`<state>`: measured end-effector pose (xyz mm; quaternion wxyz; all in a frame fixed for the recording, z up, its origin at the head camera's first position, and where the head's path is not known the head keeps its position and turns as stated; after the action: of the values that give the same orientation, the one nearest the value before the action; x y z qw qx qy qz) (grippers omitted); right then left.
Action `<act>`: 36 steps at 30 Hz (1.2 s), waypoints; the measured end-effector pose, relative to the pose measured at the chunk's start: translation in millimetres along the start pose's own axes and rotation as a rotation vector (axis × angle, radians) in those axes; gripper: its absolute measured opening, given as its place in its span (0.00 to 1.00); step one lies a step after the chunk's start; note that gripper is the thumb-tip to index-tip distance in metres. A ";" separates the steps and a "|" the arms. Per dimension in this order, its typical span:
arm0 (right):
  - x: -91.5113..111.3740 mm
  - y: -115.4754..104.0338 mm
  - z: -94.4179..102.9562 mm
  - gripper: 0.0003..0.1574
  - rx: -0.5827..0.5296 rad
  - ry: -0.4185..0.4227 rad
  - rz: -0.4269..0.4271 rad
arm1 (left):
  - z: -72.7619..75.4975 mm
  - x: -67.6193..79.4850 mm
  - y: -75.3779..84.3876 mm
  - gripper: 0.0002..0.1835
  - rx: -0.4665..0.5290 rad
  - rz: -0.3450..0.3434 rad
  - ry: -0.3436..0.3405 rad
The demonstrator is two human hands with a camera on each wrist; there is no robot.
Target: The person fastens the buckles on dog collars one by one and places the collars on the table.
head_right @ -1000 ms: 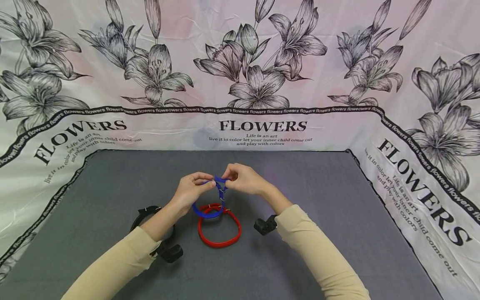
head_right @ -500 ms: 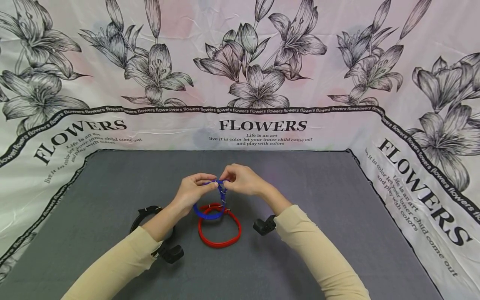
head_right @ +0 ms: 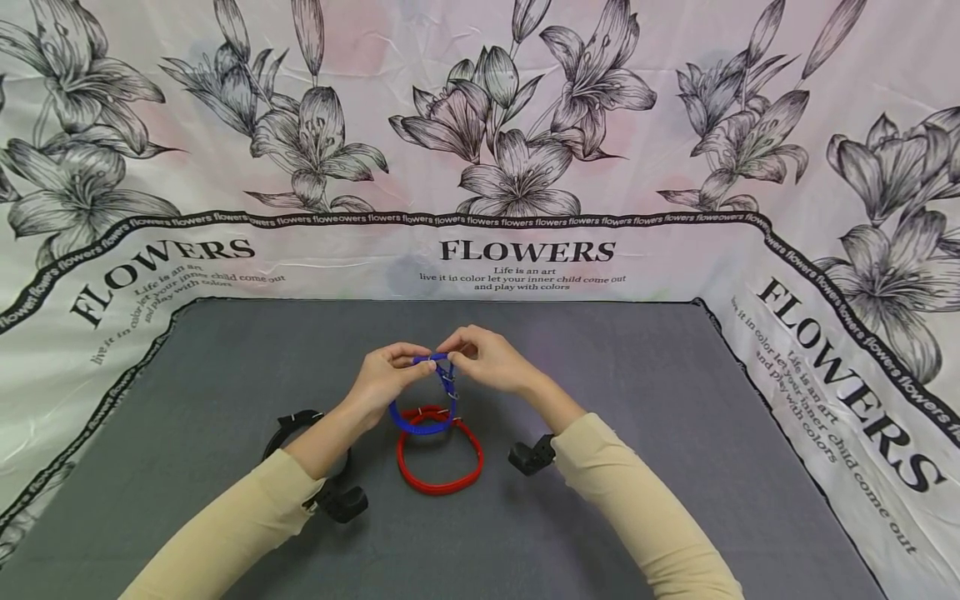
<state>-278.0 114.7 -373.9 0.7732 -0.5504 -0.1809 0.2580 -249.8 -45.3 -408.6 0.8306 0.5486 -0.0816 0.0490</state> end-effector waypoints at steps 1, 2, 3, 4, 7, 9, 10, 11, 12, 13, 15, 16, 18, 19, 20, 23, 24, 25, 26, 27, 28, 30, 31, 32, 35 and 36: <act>-0.1 -0.1 0.0 0.09 0.000 -0.004 0.000 | -0.2 0.3 0.3 0.13 0.003 -0.004 -0.003; -0.2 0.2 0.1 0.08 0.008 -0.005 0.000 | -0.6 0.5 0.6 0.14 0.006 -0.005 -0.008; -0.4 0.3 0.2 0.07 0.016 -0.004 0.000 | -0.9 0.7 0.9 0.14 0.012 -0.004 -0.012; -0.6 0.5 0.3 0.06 0.028 -0.002 0.000 | -1.3 0.7 1.1 0.14 0.018 -0.004 -0.015; -1.2 1.4 0.5 0.04 0.057 0.005 0.007 | -2.2 1.4 1.7 0.14 0.020 -0.001 -0.019; -1.5 1.5 -0.4 0.02 0.082 -0.003 0.023 | -3.5 1.6 1.6 0.15 0.013 0.002 -0.024; -1.5 1.1 -1.4 0.02 0.093 -0.013 0.037 | -4.4 1.7 1.5 0.15 0.008 0.000 -0.029; -1.4 0.4 -2.2 0.02 0.108 -0.020 0.051 | -5.3 1.9 1.3 0.14 0.007 -0.001 -0.034; -1.4 -0.2 -2.9 0.02 0.121 -0.025 0.061 | -6.2 1.9 1.1 0.14 0.006 -0.003 -0.038; -1.4 -0.7 -3.5 0.02 0.133 -0.030 0.069 | -7.0 1.8 0.7 0.14 0.008 -0.007 -0.042; -1.2 -1.2 -4.2 0.03 0.153 -0.036 0.079 | -7.8 1.6 -0.2 0.13 0.010 -0.011 -0.040; -0.9 -1.2 -4.1 0.04 0.160 -0.037 0.081 | -7.8 1.5 -0.7 0.13 0.016 -0.011 -0.038; -0.2 -0.4 -3.7 0.05 0.159 -0.038 0.073 | -7.5 1.3 -1.7 0.13 0.022 -0.008 -0.031; 2.0 -5.1 -4.8 0.06 0.154 -0.042 0.068 | -7.3 1.2 -2.0 0.13 0.025 -0.007 -0.028; 2.3 -5.1 -5.3 0.06 0.148 -0.042 0.065 | -7.2 1.4 -1.9 0.12 0.030 -0.005 -0.027; 3.5 -4.4 -6.3 0.07 0.126 -0.029 0.062 | -7.3 1.1 -1.3 0.13 0.054 -0.005 -0.025; 3.8 -4.2 -6.7 0.07 0.118 -0.020 0.058 | -7.3 1.0 -1.0 0.13 0.060 -0.005 -0.023; 4.1 -4.0 -6.9 0.08 0.116 -0.009 0.057 | -7.1 0.7 -0.9 0.13 0.069 -0.003 -0.020; 2.8 1.5 -6.3 0.08 0.111 0.002 0.058 | -6.8 0.5 -0.8 0.13 0.080 -0.001 -0.014; 3.5 2.4 -6.2 0.09 0.107 0.010 0.054 | -6.2 0.3 -0.9 0.13 0.092 0.001 -0.007; 4.3 2.8 -6.5 0.10 0.106 0.016 0.050 | -5.6 0.2 -0.9 0.13 0.105 0.003 0.001; 5.9 5.3 -7.1 0.14 0.097 0.014 0.035 | -4.2 -0.1 -1.0 0.12 0.134 0.007 0.020; 6.8 6.8 -7.4 0.15 0.093 0.009 0.027 | -3.7 -0.3 -0.8 0.12 0.152 0.007 0.030; 7.7 8.4 -7.7 0.17 0.088 0.004 0.016 | -3.4 -0.3 -0.3 0.12 0.174 0.005 0.038; 10.2 12.5 -8.4 0.20 0.080 -0.013 -0.009 | -4.1 0.0 2.0 0.12 0.208 -0.007 0.048; 11.0 13.2 -8.2 0.20 0.079 -0.013 -0.013 | -4.8 0.2 2.8 0.13 0.216 -0.011 0.045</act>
<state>-267.2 118.5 -389.2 0.7949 -0.5164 -0.1792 0.2633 -249.7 -39.8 -407.9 0.7686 0.6341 -0.0543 0.0654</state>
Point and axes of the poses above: each hand's wrist, its own x-axis away from the middle knuckle, its own z-axis out of the back of the hand, y = z × x, the point moved 5 cm from there along -x, towards the middle knuckle, and after that the axes turned 14 degrees about -x, right-handed, at the moved point
